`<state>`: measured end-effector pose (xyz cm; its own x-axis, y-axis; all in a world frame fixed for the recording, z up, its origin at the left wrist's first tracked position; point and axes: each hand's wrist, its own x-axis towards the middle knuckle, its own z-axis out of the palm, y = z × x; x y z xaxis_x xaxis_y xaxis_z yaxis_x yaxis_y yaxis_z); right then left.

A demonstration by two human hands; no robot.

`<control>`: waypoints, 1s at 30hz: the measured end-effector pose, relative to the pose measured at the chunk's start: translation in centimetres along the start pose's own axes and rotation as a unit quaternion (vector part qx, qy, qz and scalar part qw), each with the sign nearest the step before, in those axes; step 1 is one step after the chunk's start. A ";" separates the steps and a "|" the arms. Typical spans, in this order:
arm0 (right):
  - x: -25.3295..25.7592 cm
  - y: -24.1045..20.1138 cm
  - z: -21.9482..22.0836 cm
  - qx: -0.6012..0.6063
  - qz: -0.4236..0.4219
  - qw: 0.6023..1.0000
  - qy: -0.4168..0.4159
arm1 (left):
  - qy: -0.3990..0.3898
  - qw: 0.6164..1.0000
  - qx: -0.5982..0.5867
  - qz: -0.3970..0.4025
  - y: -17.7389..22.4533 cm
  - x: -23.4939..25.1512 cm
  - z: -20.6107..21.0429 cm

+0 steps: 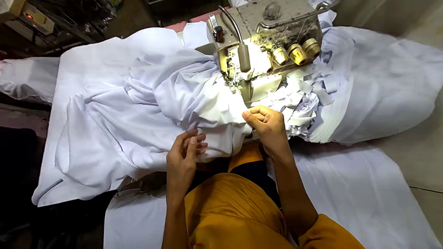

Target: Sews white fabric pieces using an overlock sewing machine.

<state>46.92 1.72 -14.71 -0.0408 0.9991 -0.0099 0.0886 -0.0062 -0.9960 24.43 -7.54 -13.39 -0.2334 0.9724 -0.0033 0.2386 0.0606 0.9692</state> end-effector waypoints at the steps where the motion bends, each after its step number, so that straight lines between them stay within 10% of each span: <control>1: 0.0 0.0 -0.1 0.001 -0.003 1.000 -0.005 | 0.006 0.999 -0.029 -0.015 -0.3 0.2 0.2; 9: 0.2 0.2 0.3 0.034 0.002 0.999 -0.013 | 0.061 0.989 0.062 0.121 0.1 4.9 0.5; 16: 0.5 0.5 -0.1 0.040 -0.013 0.999 -0.026 | -0.296 0.907 -0.291 0.065 -0.4 1.3 -4.0; 19: 0.5 0.7 -0.2 0.031 -0.019 0.999 -0.025 | -0.045 0.991 0.021 0.122 -2.4 -1.0 -8.0; 22: 0.5 0.7 -0.3 0.018 -0.025 0.999 -0.022 | 0.118 0.894 0.402 0.159 -4.5 -1.0 -11.8; 30: 0.8 0.5 -0.5 -0.001 -0.031 0.999 -0.020 | 0.150 0.873 0.399 0.236 -2.8 2.0 -21.4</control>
<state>47.46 2.49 -15.15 -0.0859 0.9951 0.0491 0.0875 0.0566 -0.9946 3.11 -10.61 -10.80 -0.1387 0.8360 0.5309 0.9278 -0.0778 0.3648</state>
